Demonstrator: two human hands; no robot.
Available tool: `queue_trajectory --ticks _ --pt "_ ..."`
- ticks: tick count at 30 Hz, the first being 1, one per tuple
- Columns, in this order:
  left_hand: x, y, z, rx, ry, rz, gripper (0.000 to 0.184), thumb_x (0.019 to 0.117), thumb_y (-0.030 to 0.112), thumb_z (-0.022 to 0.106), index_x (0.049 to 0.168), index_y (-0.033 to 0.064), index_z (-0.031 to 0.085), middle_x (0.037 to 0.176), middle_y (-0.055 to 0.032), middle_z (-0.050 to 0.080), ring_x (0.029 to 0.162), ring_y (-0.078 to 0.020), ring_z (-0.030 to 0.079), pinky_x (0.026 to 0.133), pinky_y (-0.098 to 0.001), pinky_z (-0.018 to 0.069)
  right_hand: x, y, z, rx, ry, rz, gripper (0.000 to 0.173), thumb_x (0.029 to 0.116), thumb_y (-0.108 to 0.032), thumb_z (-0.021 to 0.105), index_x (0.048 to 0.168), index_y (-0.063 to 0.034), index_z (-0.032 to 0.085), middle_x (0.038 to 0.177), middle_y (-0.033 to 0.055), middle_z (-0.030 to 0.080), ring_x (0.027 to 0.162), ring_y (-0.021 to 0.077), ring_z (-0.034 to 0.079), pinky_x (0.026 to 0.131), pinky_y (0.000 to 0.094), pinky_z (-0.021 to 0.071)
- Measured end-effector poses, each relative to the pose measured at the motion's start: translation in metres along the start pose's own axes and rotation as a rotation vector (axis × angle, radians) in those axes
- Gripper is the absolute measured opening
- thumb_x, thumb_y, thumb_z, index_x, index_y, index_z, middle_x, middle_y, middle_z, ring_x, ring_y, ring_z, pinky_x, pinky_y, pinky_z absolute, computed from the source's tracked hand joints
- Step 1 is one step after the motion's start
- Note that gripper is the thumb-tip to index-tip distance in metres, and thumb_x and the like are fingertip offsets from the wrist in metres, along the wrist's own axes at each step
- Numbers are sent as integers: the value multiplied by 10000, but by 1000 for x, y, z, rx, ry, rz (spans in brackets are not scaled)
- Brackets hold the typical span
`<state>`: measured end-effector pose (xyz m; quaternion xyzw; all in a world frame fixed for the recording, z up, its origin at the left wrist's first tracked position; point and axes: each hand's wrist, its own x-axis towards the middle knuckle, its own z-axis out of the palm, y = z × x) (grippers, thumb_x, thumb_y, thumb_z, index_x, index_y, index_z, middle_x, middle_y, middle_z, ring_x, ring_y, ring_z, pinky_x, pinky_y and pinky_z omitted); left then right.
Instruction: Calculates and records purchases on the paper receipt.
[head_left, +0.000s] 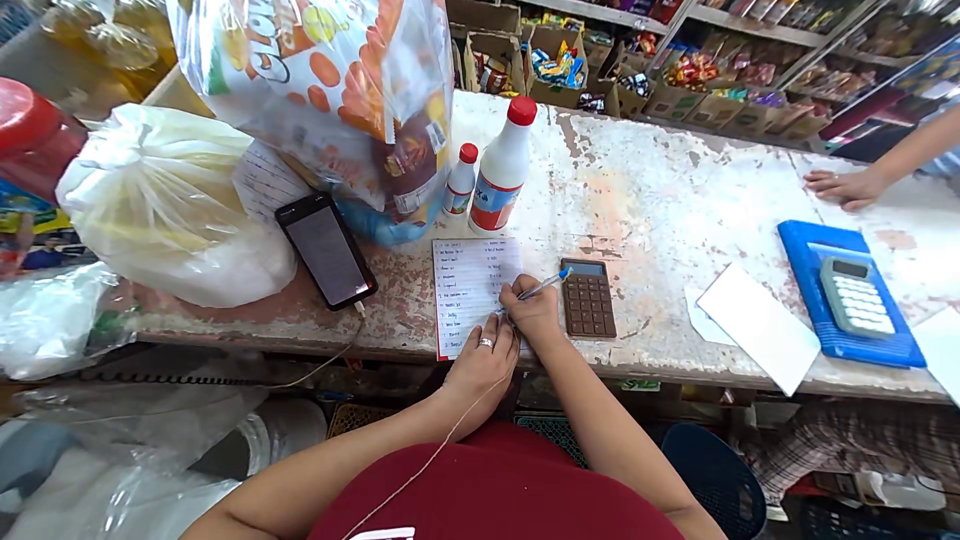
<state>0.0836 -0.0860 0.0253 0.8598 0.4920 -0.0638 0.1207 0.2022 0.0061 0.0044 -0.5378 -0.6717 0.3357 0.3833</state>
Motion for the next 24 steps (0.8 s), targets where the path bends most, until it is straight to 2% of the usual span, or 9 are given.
queue_trajectory --ticks 9,13,16,18,21,24 --pt "0 1 -2 14 -18 -6 746 1005 346 594 1545 -86 314 1619 -287 307 1498 -438 333 1153 -567 370 0 0 1 17 -1 -5 326 926 -27 655 644 -82 501 536 -40 439 473 27 404 474 218 342" --pt "1 1 -1 -39 -24 -2 776 993 319 624 1584 -36 269 1645 -266 269 1512 -449 292 1162 -585 344 -1 -4 -4 104 8 57 323 929 -21 675 654 -76 515 539 -37 464 466 23 418 471 207 358" --pt "2 1 -4 -72 -56 -17 812 987 301 644 1605 -13 220 1671 -261 200 1532 -449 245 1176 -593 320 -4 3 -13 191 65 116 313 940 -115 681 668 -109 528 528 -19 486 434 52 424 440 223 363" --pt "3 3 -7 -71 -90 -26 818 1000 318 629 1605 -26 200 1674 -265 183 1537 -443 234 1179 -599 310 -5 6 -15 173 60 128 316 941 -138 699 670 -108 539 526 -7 498 429 66 434 435 234 367" --pt "6 6 -6 -28 -64 -14 803 1000 363 610 1568 -80 256 1645 -289 244 1524 -405 294 1171 -549 342 -3 7 -12 133 72 93 320 916 -101 727 654 -102 542 532 -34 497 451 31 439 453 219 368" --pt "7 8 -5 11 -51 -3 804 996 363 612 1547 -114 272 1626 -311 271 1510 -407 324 1163 -520 365 -4 6 -10 155 87 77 330 921 -98 728 647 -99 544 522 -31 494 442 28 430 446 210 361"
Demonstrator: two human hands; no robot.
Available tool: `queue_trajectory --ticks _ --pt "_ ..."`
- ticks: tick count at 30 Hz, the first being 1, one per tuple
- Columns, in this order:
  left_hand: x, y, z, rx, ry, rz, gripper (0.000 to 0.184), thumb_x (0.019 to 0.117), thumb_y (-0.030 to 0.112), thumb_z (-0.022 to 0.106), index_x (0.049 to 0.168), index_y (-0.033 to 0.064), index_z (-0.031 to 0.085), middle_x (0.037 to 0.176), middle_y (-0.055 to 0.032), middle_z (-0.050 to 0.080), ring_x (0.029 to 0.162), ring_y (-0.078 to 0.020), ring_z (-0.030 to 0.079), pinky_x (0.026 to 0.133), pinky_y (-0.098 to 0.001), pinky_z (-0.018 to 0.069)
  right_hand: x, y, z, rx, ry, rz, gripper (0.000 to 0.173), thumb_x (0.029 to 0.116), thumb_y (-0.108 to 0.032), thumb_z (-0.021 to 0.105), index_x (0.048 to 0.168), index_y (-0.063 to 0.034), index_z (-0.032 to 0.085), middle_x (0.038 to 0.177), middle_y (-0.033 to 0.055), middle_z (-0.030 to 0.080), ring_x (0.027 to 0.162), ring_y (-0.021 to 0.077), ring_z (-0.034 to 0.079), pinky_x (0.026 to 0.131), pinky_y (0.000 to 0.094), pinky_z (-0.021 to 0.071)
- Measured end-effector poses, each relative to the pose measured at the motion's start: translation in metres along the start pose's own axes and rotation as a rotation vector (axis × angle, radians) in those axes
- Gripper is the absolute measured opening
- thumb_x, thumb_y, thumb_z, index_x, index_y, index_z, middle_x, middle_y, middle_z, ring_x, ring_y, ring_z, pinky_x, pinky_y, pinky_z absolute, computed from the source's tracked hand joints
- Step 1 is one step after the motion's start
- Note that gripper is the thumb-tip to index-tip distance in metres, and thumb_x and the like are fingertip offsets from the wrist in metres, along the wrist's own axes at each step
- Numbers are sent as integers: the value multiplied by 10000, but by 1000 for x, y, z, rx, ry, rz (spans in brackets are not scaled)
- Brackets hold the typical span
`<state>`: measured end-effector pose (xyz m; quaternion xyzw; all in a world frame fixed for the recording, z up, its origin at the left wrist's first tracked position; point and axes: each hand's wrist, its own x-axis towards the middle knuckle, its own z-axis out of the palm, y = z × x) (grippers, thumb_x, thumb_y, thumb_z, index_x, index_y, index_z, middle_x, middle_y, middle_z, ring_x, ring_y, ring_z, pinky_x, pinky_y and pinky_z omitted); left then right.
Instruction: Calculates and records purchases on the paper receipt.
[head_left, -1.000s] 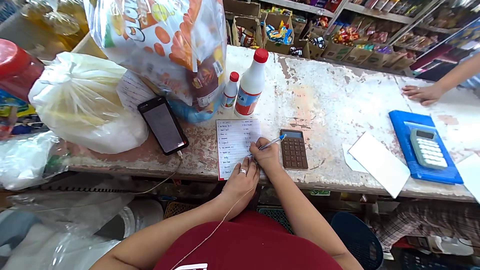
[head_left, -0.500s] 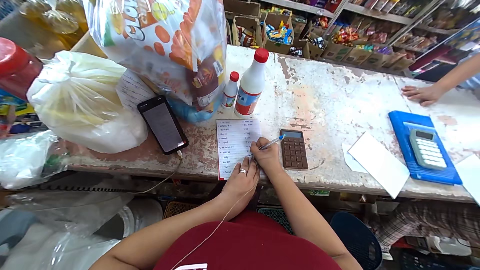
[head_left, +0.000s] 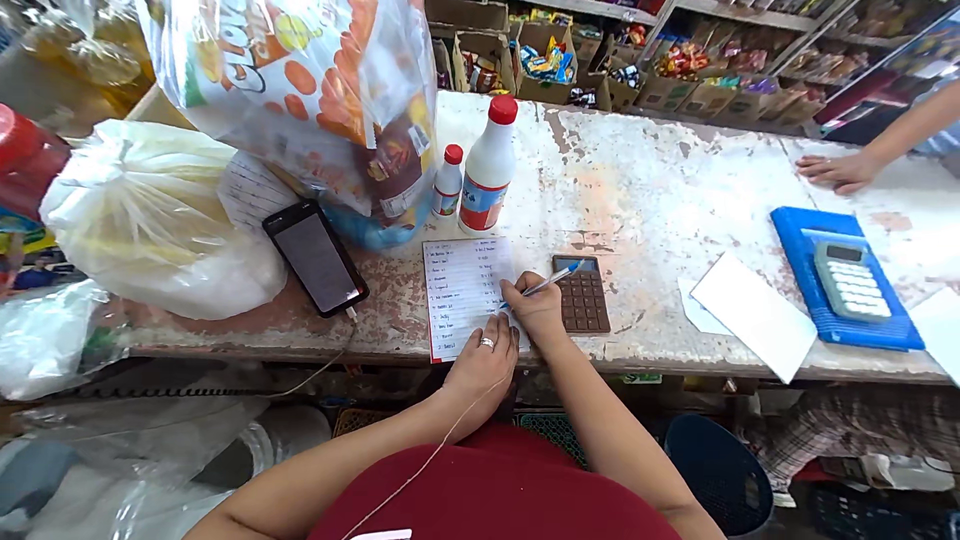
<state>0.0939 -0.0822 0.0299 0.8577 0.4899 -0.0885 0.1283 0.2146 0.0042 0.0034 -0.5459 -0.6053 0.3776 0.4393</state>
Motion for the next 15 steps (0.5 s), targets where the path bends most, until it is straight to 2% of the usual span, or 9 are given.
queue_trajectory --ticks 5,15 --pt "0 1 2 42 6 3 803 993 355 622 1545 -116 277 1625 -310 274 1504 -413 334 1153 -518 379 -1 -2 2 40 5 -21 356 915 -50 725 626 -103 522 517 -52 479 444 3 417 445 184 354" --pt "0 2 4 52 0 -7 827 993 370 616 1558 -110 249 1631 -305 264 1515 -407 313 1166 -517 362 -4 0 4 43 24 -55 358 921 -69 728 628 -100 524 513 -46 485 432 8 416 433 187 347"
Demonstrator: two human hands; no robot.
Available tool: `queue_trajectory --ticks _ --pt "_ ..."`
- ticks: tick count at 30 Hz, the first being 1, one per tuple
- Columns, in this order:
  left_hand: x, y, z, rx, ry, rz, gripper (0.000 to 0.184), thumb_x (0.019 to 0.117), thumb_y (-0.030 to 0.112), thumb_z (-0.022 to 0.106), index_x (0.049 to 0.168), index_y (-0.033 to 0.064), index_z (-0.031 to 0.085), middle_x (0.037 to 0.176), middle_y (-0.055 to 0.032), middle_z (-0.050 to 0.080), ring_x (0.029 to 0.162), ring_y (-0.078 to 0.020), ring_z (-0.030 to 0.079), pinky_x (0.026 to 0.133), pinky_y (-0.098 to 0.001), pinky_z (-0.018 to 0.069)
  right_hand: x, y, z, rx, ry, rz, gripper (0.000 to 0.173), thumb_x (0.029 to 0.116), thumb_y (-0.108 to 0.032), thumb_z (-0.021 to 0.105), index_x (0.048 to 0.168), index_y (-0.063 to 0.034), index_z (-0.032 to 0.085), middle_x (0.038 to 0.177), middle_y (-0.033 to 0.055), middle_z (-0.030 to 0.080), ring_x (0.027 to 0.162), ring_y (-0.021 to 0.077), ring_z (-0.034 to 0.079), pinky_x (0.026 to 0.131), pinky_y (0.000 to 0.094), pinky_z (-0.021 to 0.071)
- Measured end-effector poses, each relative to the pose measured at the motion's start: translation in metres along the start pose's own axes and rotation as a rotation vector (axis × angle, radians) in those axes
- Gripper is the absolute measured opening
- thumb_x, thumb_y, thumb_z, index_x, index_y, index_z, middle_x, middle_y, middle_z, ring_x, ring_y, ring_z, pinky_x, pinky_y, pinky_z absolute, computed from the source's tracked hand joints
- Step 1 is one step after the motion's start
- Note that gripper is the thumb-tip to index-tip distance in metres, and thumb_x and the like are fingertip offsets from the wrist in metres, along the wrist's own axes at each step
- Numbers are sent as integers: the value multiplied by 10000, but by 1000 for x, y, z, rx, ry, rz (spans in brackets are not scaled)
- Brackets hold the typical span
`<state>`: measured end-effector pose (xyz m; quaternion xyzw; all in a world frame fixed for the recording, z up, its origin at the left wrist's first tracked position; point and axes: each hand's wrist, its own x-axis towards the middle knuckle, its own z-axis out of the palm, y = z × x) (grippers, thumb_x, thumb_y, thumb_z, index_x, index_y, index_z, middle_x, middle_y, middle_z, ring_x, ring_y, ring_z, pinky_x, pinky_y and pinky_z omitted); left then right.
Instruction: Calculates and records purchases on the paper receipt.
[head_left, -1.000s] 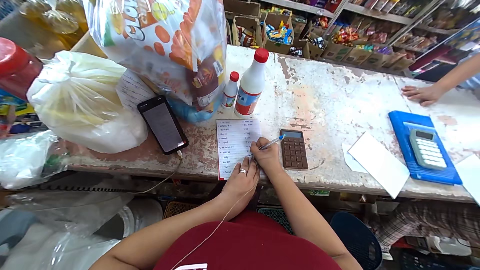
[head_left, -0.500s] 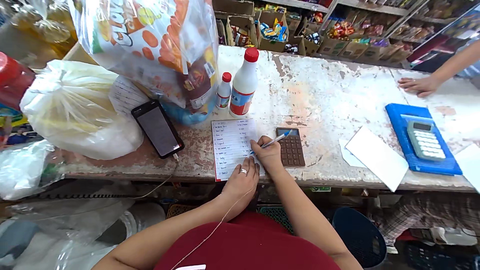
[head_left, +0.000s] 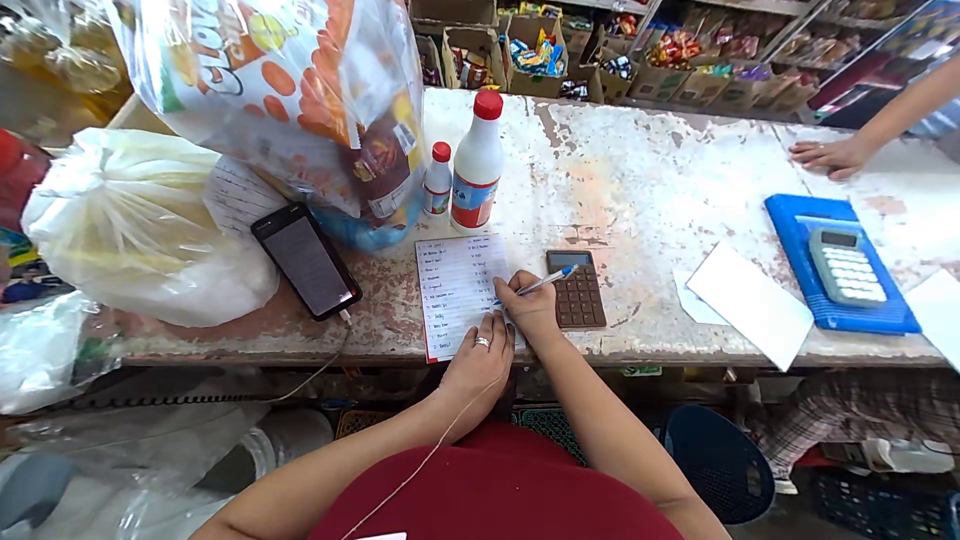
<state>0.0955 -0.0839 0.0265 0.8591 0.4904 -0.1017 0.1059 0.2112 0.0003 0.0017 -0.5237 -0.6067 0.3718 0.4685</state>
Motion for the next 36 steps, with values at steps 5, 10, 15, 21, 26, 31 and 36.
queue_trajectory --ticks 5,10,15,21,26,31,36 --pt "-1 -1 3 -12 42 7 791 990 356 622 1541 -111 299 1610 -307 311 1492 -419 354 1155 -518 379 -1 1 0 -75 -18 -40 348 936 -74 710 640 -74 526 529 -36 478 455 10 423 456 191 361" --pt "0 -1 3 -38 49 9 807 977 340 644 1542 -116 291 1613 -314 300 1495 -424 347 1153 -527 380 0 -3 -1 -102 -16 -21 314 935 -72 698 663 -54 543 543 -20 493 466 20 435 470 203 367" --pt "0 -1 6 -8 82 19 748 986 343 625 1513 -113 355 1583 -301 366 1474 -417 389 1135 -531 405 -2 2 0 -138 -71 -156 321 934 -86 700 652 -34 555 552 -17 501 488 11 441 481 196 371" --pt "0 0 4 -4 50 13 775 985 350 631 1525 -115 326 1592 -303 346 1486 -417 365 1142 -530 395 1 -2 0 -132 -102 -80 323 933 -81 709 652 -53 552 539 -23 497 472 15 439 469 202 373" --pt "0 0 4 -12 57 14 759 985 348 634 1519 -107 345 1589 -293 356 1479 -422 373 1138 -534 402 2 -4 0 -139 -97 -57 320 918 -43 693 642 -61 534 539 -26 481 474 14 428 470 198 358" --pt "0 1 4 11 63 9 773 981 363 637 1516 -113 347 1586 -291 364 1475 -420 383 1130 -535 411 3 0 -1 -134 -126 -77 317 915 -49 683 637 -64 532 537 -28 471 478 18 424 472 209 352" --pt "0 2 2 -28 52 -4 793 979 346 647 1534 -110 312 1612 -306 308 1486 -423 365 1138 -535 398 1 -6 -5 -71 4 29 295 929 -56 688 668 -63 552 550 -17 501 476 28 450 477 210 375"
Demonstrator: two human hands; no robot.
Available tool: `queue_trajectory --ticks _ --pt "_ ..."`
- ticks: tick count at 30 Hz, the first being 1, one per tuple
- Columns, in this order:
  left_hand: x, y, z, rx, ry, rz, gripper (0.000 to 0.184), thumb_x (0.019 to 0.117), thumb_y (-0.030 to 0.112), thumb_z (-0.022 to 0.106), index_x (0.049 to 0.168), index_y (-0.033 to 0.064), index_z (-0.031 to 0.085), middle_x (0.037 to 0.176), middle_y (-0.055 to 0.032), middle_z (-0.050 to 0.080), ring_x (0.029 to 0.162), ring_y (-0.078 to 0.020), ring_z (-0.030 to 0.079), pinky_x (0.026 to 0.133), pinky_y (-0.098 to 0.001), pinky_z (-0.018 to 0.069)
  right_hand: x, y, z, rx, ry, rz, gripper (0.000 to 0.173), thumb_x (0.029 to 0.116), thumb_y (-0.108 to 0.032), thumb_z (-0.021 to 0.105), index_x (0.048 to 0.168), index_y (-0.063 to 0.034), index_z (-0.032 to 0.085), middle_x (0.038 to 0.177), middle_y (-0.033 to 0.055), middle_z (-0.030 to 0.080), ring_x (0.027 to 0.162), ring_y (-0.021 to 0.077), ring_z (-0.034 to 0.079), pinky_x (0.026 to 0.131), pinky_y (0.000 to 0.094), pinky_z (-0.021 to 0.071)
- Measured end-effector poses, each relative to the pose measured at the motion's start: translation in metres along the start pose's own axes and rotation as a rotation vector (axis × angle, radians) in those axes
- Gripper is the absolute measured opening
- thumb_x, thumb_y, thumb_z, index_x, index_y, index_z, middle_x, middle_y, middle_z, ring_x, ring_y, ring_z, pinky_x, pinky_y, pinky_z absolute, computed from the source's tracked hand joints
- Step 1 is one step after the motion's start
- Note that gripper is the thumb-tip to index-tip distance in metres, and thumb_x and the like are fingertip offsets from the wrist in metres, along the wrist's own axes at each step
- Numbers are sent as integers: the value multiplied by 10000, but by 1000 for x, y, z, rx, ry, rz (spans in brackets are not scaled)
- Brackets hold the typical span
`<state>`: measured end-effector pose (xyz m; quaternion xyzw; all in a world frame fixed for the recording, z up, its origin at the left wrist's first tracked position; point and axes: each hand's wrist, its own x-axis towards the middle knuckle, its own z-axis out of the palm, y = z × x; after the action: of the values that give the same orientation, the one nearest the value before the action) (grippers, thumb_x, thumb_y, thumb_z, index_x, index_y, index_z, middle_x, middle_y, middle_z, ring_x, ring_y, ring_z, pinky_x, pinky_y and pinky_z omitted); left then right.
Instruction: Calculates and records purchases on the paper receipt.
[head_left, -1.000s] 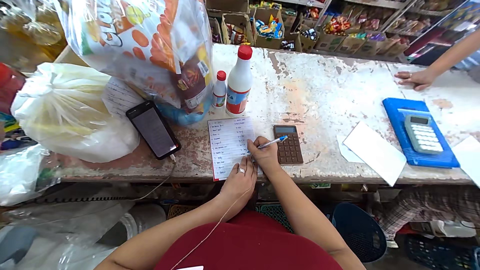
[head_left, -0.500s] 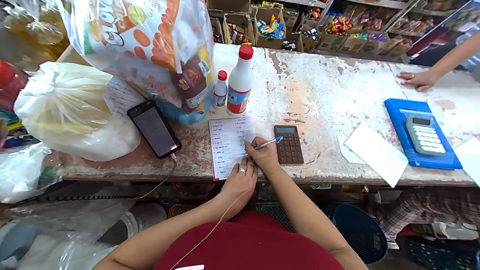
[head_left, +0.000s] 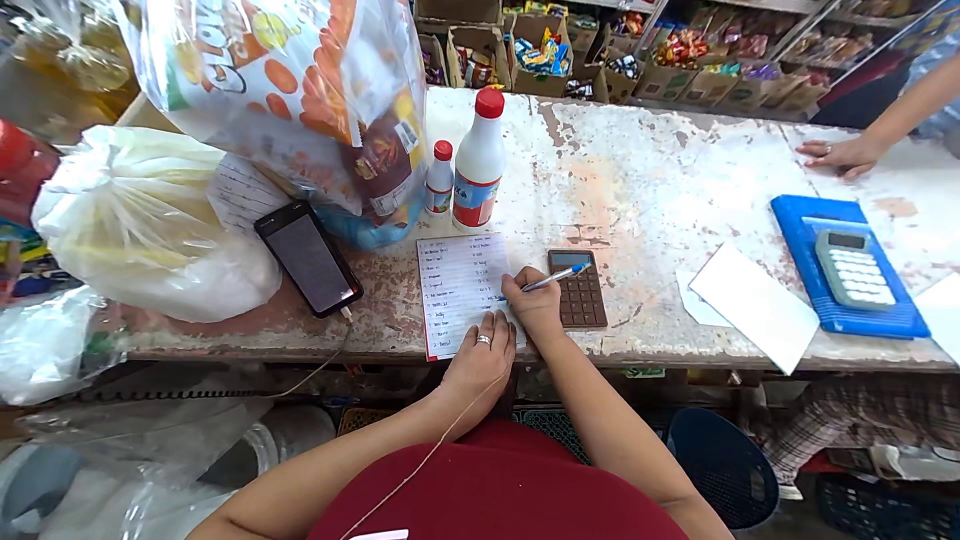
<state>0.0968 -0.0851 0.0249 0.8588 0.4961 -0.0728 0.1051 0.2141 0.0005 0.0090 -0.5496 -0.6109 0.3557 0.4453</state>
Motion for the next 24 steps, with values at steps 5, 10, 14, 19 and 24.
queue_trajectory --ticks 5,10,14,19,24 --pt "3 1 -8 -32 -70 -22 804 988 319 644 1562 -92 261 1630 -306 265 1495 -431 338 1142 -548 384 4 0 -1 4 -75 40 294 927 -67 701 669 -68 559 546 -24 502 470 25 450 474 209 381" --pt "4 -1 -6 -34 16 15 747 990 362 618 1510 -109 362 1571 -316 372 1469 -424 389 1139 -525 393 5 2 0 59 -79 30 328 917 -47 708 639 -86 538 521 -38 484 451 14 431 454 200 361" --pt "5 -1 -2 -21 20 21 739 993 360 611 1502 -118 368 1567 -320 375 1476 -423 378 1153 -520 383 4 5 2 33 -92 -13 329 924 -57 707 645 -84 535 520 -37 492 445 12 443 446 198 374" --pt "5 1 -1 -11 -5 9 772 987 354 620 1523 -119 329 1596 -316 330 1495 -425 345 1164 -525 365 5 2 1 2 -95 13 336 908 -56 718 632 -89 530 518 -35 477 445 21 426 450 208 353" --pt "5 1 -1 -4 -4 11 764 988 352 620 1520 -119 337 1594 -314 335 1494 -422 349 1163 -522 371 5 3 2 -22 -92 6 326 909 -46 714 636 -82 537 526 -32 488 454 18 427 451 209 353"
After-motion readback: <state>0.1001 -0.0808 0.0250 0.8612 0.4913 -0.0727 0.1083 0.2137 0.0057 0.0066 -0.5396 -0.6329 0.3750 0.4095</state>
